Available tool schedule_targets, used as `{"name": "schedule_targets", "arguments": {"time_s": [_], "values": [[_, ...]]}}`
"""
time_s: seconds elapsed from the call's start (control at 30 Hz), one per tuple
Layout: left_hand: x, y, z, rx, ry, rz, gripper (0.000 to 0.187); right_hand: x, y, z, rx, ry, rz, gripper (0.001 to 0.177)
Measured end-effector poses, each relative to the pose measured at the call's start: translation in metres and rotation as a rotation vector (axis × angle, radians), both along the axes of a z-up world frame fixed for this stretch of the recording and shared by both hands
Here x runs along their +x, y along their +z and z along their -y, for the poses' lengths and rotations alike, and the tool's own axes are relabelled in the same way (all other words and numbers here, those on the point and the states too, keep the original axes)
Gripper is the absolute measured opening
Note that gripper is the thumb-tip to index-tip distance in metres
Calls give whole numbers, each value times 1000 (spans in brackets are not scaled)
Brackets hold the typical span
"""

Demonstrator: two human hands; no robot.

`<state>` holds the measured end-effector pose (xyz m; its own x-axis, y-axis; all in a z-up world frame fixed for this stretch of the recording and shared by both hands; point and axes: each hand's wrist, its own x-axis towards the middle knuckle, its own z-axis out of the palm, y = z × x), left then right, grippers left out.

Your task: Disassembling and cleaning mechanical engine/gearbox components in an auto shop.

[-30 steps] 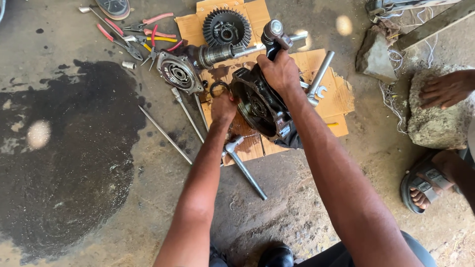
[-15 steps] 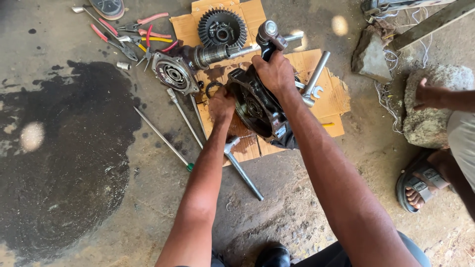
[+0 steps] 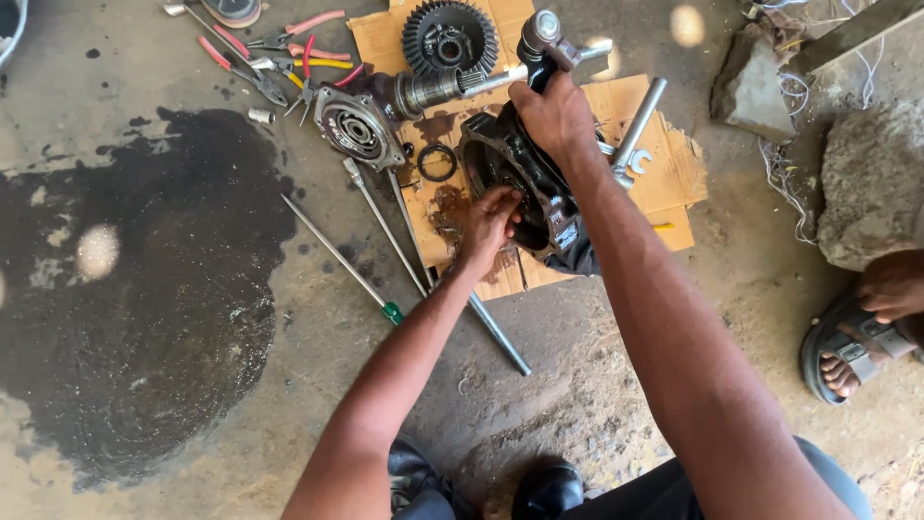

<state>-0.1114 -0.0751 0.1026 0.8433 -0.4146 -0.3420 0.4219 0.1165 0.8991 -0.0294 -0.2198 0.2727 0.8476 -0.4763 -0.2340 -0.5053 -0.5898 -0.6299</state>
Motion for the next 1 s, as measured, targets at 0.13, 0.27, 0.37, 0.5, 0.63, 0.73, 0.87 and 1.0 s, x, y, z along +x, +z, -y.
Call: {"name": "schedule_targets", "arguments": {"time_s": [0.13, 0.27, 0.37, 0.5, 0.63, 0.73, 0.87, 1.0], "values": [[11, -7, -10, 323, -79, 276, 20, 3, 2, -4, -25, -22, -45, 67], [19, -28, -16, 478, -197, 844, 18, -1, -4, -2, -100, -13, 17, 68], [11, -11, -11, 605, -174, 1102, 16, -2, 7, -8, -12, -37, -20, 68], [1, -2, 3, 113, 32, 119, 21, -2, 7, -8, 4, -39, 2, 71], [-7, 17, 0, 54, 90, 9, 28, 1, -8, 2, -47, -15, -4, 64], [4, 24, -20, 603, -261, 480, 38, -9, 30, -15, 106, -48, -99, 58], [13, 20, -21, 703, -462, 647, 42, -11, 7, 13, 147, 40, 17, 43], [19, 3, -5, 647, -490, 708, 38, -18, -6, 55, 359, 4, 122, 37]]}}
